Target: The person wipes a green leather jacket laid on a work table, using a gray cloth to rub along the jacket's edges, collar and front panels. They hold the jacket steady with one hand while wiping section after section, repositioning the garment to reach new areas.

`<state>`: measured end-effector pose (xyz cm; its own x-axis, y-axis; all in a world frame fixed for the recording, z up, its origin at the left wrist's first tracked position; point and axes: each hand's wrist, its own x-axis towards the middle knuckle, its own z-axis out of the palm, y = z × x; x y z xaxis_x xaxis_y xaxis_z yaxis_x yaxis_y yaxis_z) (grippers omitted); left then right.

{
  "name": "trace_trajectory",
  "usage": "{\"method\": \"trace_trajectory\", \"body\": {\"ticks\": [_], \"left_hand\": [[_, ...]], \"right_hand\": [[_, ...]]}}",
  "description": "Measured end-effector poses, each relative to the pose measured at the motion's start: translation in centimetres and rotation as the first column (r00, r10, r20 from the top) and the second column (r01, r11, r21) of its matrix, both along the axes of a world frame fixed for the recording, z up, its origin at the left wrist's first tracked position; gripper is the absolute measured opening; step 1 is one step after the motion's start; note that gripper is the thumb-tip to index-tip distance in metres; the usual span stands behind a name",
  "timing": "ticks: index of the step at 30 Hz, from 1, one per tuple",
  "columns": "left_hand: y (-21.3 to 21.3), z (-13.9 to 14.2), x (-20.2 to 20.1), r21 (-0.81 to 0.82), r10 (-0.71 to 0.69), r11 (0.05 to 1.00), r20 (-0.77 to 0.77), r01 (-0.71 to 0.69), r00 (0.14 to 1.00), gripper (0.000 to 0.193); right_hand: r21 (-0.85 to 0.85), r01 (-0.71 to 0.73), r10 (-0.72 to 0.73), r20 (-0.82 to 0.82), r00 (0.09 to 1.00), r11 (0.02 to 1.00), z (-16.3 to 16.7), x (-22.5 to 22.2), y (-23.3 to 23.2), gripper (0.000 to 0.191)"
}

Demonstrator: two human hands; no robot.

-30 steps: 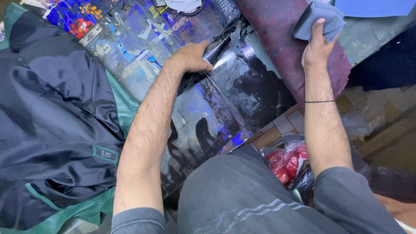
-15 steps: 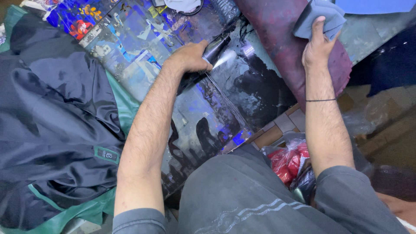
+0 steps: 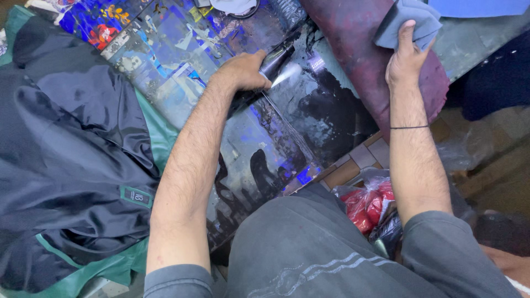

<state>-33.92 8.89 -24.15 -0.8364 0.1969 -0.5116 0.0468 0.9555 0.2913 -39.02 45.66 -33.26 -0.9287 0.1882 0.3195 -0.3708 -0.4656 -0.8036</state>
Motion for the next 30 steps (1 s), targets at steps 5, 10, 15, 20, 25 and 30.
{"method": "trace_trajectory", "body": {"ticks": [5, 10, 15, 20, 25, 30], "left_hand": [[-0.16, -0.34, -0.18, 0.015, -0.004, 1.000, -0.019, 0.005, 1.000, 0.085], [-0.12, -0.24, -0.24, 0.003, 0.004, 1.000, -0.003, -0.004, 1.000, 0.084], [0.04, -0.04, -0.20, 0.006, -0.007, 1.000, -0.010, 0.007, 1.000, 0.082], [0.24, 0.12, -0.19, -0.009, -0.008, 1.000, 0.000, 0.008, 1.000, 0.079], [0.48, 0.40, -0.19, -0.020, 0.010, 1.000, 0.003, -0.010, 1.000, 0.081], [0.48, 0.55, -0.11, -0.025, 0.004, 1.000, 0.008, -0.004, 1.000, 0.081]], "right_hand": [[-0.003, 0.001, -0.001, 0.000, 1.000, 1.000, -0.06, -0.07, -0.06, 0.050], [0.014, 0.030, -0.030, -0.004, 1.000, 0.999, 0.01, -0.10, -0.14, 0.049], [0.020, 0.031, -0.031, -0.008, 0.999, 0.999, 0.03, -0.14, -0.21, 0.049], [0.027, 0.039, -0.039, -0.002, 0.999, 0.999, 0.09, -0.12, -0.23, 0.049], [0.011, 0.009, -0.009, -0.009, 1.000, 1.000, 0.16, -0.02, -0.15, 0.050], [0.011, 0.015, -0.015, 0.002, 1.000, 1.000, 0.13, -0.03, -0.11, 0.048]]}}
